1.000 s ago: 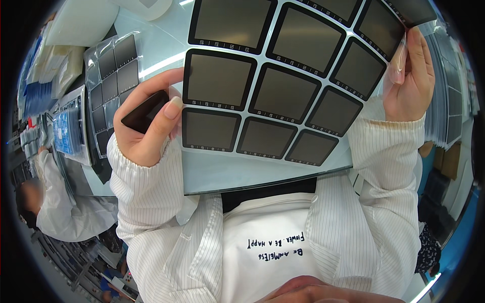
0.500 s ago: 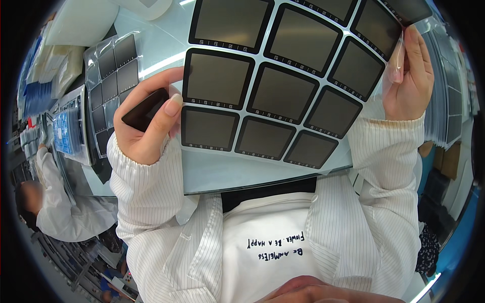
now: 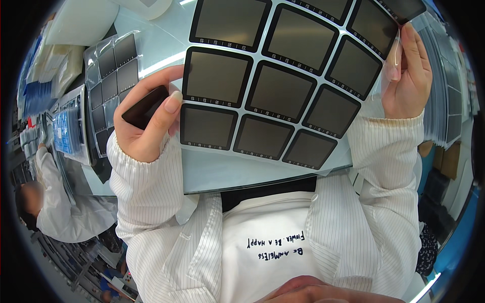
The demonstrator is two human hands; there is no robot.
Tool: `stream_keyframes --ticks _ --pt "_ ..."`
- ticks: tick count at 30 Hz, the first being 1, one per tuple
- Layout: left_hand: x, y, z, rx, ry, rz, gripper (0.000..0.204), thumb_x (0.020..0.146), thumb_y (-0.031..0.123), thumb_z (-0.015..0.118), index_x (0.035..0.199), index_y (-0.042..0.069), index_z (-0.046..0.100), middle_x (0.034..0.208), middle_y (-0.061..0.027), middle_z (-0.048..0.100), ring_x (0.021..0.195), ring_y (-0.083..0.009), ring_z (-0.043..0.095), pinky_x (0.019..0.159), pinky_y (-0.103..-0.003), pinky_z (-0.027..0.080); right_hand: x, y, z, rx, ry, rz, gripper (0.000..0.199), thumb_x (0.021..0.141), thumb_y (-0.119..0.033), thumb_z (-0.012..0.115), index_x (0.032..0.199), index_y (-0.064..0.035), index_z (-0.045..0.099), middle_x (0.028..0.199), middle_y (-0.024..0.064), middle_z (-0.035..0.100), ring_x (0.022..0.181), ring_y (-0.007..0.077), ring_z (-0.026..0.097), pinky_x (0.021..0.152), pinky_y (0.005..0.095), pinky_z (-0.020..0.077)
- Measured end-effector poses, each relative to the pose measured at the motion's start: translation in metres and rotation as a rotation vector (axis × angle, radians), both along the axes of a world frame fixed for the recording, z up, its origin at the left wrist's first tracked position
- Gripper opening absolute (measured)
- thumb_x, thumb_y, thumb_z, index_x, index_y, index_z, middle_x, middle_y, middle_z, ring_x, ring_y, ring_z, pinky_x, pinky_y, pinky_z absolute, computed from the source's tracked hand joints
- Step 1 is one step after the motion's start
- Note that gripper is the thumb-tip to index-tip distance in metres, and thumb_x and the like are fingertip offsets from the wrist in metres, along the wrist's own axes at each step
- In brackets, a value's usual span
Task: Wiping rectangular electronic panels with a cleaning solution and inspecting them under light.
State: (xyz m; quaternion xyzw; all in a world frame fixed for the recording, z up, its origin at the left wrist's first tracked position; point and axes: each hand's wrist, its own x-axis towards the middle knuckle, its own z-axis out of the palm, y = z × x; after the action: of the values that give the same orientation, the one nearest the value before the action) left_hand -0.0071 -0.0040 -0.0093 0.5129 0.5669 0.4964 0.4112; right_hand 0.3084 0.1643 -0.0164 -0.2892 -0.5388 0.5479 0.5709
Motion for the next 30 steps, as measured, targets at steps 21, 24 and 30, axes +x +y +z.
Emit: stream_keyframes --ticks 21,24,30 --pt "-0.0029 -0.0008 -0.0016 0.031 0.049 -0.019 0.033 0.086 0.01 0.057 0.116 -0.004 0.054 0.063 -0.0006 0.052 0.049 -0.0051 0.043 0.046 -0.019 0.033 -0.0002 -0.0033 0.0008 -0.01 0.012 -0.028 0.027 0.094 -0.018 0.048 0.112 -0.0018 0.06 0.091 0.007 0.067 0.045 0.0055 0.045 0.042 0.0125 0.0354" --pt "-0.0005 -0.0004 -0.0005 0.024 0.024 -0.004 0.033 0.086 0.01 0.058 0.115 -0.004 0.055 0.063 -0.0006 0.052 0.049 -0.0054 0.044 0.046 -0.019 0.034 0.001 -0.0021 0.001 -0.004 0.008 -0.024 0.027 0.094 -0.018 0.047 0.112 -0.0018 0.06 0.094 0.0072 0.067 0.045 0.0056 0.045 0.042 0.0123 0.0354" --pt "-0.0013 -0.0001 0.0003 0.014 0.054 -0.014 0.032 0.086 0.011 0.058 0.115 -0.004 0.055 0.063 -0.0009 0.053 0.05 -0.0054 0.045 0.046 -0.019 0.035 0.0029 0.0006 -0.0003 0.015 0.014 0.001 0.028 0.095 -0.017 0.047 0.114 -0.0019 0.059 0.096 0.0078 0.067 0.046 0.0054 0.046 0.042 0.0122 0.0354"
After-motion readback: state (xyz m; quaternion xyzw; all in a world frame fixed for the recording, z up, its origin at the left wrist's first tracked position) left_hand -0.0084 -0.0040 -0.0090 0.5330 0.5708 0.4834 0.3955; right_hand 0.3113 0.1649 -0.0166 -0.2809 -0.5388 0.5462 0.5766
